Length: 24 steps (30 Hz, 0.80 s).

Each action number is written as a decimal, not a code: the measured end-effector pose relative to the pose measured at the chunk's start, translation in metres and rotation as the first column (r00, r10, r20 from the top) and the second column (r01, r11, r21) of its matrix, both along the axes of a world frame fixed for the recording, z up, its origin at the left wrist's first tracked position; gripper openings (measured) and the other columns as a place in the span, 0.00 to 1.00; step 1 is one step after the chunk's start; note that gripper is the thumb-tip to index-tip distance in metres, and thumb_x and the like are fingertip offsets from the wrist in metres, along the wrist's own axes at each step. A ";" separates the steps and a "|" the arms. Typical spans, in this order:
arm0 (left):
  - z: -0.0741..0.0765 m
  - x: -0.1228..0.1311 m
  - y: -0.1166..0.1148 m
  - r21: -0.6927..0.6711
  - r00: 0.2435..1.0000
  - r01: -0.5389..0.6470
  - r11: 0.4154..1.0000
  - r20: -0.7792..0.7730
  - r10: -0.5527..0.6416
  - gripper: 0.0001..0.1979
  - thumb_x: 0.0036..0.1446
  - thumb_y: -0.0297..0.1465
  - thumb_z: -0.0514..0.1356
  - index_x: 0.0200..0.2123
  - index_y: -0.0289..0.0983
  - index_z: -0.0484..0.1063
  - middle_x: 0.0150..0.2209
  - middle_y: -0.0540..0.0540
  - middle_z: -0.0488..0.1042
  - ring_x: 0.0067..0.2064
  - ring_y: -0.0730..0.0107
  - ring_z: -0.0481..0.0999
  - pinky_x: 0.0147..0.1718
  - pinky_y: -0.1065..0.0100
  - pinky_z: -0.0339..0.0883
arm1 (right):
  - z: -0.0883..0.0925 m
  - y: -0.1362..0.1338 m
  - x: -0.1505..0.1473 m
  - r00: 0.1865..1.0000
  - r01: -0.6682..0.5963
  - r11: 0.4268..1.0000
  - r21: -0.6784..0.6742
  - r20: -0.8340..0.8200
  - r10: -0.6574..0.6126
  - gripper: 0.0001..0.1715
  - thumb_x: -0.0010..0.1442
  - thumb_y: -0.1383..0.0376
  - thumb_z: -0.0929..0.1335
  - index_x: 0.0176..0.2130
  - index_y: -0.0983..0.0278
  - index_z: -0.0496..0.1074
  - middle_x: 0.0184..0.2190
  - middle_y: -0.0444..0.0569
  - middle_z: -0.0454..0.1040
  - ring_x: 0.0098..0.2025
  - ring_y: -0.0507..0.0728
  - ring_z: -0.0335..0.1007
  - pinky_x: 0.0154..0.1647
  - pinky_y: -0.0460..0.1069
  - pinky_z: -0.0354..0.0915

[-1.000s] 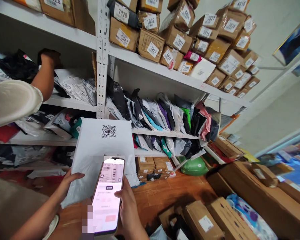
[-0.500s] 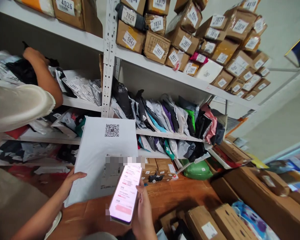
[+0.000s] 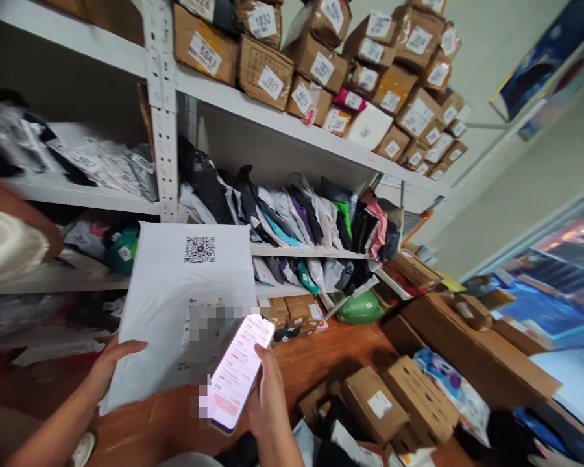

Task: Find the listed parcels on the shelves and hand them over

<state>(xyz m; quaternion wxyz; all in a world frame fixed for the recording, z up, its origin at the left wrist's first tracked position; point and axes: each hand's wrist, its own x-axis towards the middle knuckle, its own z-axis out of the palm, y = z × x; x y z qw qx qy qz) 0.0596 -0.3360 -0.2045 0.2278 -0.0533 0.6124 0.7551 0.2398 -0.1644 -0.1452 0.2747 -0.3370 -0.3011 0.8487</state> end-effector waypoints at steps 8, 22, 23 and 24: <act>0.005 0.003 0.048 0.007 0.993 0.110 0.994 0.039 -0.110 0.25 0.22 0.33 0.66 0.32 0.41 0.70 0.24 0.52 0.74 0.28 0.59 0.71 0.27 0.65 0.66 | -0.008 0.038 0.012 0.991 0.129 0.987 -0.092 0.056 -0.124 0.27 0.30 0.51 0.78 0.28 0.64 0.73 0.21 0.43 0.77 0.22 0.54 0.69 0.24 0.49 0.65; 0.025 0.031 0.237 0.081 0.887 0.460 0.884 -0.015 -0.461 0.33 0.29 0.33 0.66 0.46 0.38 0.68 0.27 0.49 0.76 0.28 0.56 0.75 0.27 0.61 0.70 | -0.019 0.176 0.132 0.835 0.544 0.818 -0.188 0.022 -0.551 0.41 0.33 0.52 0.77 0.46 0.60 0.69 0.34 0.43 0.81 0.45 0.64 0.74 0.44 0.56 0.68; 0.028 0.037 0.256 0.102 0.873 0.487 0.868 -0.023 -0.487 0.33 0.29 0.33 0.66 0.45 0.38 0.68 0.27 0.49 0.76 0.27 0.55 0.75 0.26 0.61 0.70 | -0.022 0.186 0.145 0.822 0.566 0.809 -0.160 0.025 -0.569 0.43 0.34 0.51 0.77 0.48 0.60 0.68 0.35 0.45 0.81 0.45 0.65 0.75 0.44 0.57 0.69; 0.030 0.044 0.275 0.129 0.859 0.510 0.850 -0.027 -0.511 0.32 0.30 0.33 0.66 0.45 0.38 0.69 0.28 0.48 0.77 0.27 0.55 0.75 0.26 0.60 0.70 | -0.025 0.196 0.157 0.814 0.579 0.806 -0.122 0.024 -0.580 0.44 0.35 0.49 0.76 0.50 0.62 0.66 0.35 0.48 0.81 0.44 0.66 0.75 0.44 0.58 0.69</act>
